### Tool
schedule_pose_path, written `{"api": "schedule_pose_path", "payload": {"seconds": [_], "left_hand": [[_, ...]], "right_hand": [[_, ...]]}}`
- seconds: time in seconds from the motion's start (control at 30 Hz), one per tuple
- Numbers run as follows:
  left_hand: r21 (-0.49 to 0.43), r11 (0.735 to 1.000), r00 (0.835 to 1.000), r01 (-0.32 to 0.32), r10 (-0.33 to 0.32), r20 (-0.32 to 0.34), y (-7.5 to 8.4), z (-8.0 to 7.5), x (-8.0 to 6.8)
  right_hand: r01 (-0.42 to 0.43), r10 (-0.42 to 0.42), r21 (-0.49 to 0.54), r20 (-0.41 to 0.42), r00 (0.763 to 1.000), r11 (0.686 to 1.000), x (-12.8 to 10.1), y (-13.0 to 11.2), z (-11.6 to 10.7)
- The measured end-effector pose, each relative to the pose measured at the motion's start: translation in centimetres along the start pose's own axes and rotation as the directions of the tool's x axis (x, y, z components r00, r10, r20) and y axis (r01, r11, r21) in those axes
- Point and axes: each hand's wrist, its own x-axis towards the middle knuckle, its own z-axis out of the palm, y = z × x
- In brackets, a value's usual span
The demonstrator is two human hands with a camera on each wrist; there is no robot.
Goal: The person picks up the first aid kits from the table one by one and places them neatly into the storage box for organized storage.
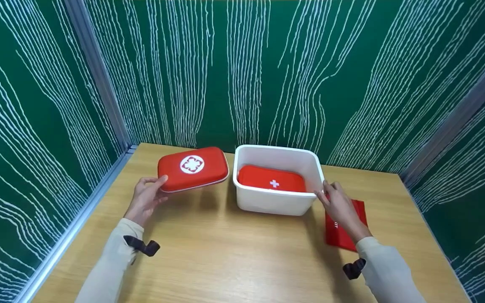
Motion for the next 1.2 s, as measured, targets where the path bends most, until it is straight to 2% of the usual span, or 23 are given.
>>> {"api": "schedule_pose_path", "payload": {"seconds": [0.3,0.53,0.83,1.07,1.2], "left_hand": [[0.006,1.000,1.000,0.024,-0.024,0.008,1.3,1.0,0.2],[0.012,1.000,0.999,0.001,-0.002,0.037,2.0,1.8,0.1],[0.017,1.000,0.998,0.001,-0.002,0.059,2.6,3.4,0.3],[-0.040,0.999,0.997,-0.006,0.009,0.076,3.0,4.4,0.5],[-0.024,1.000,0.997,0.004,-0.002,0.081,3.1,5.0,0.5]], "right_hand": [[0.005,-0.005,0.005,0.002,1.000,1.000,-0.1,-0.1,0.0],[0.007,-0.007,-0.003,0.000,1.000,1.000,-0.2,-0.1,0.0],[0.000,0.000,0.008,-0.003,1.000,1.000,-0.2,0.0,0.1],[0.044,-0.044,-0.015,-0.028,0.999,0.999,0.2,0.2,0.3],[0.039,-0.039,-0.006,-0.017,0.999,0.999,0.2,0.3,0.2]]}}
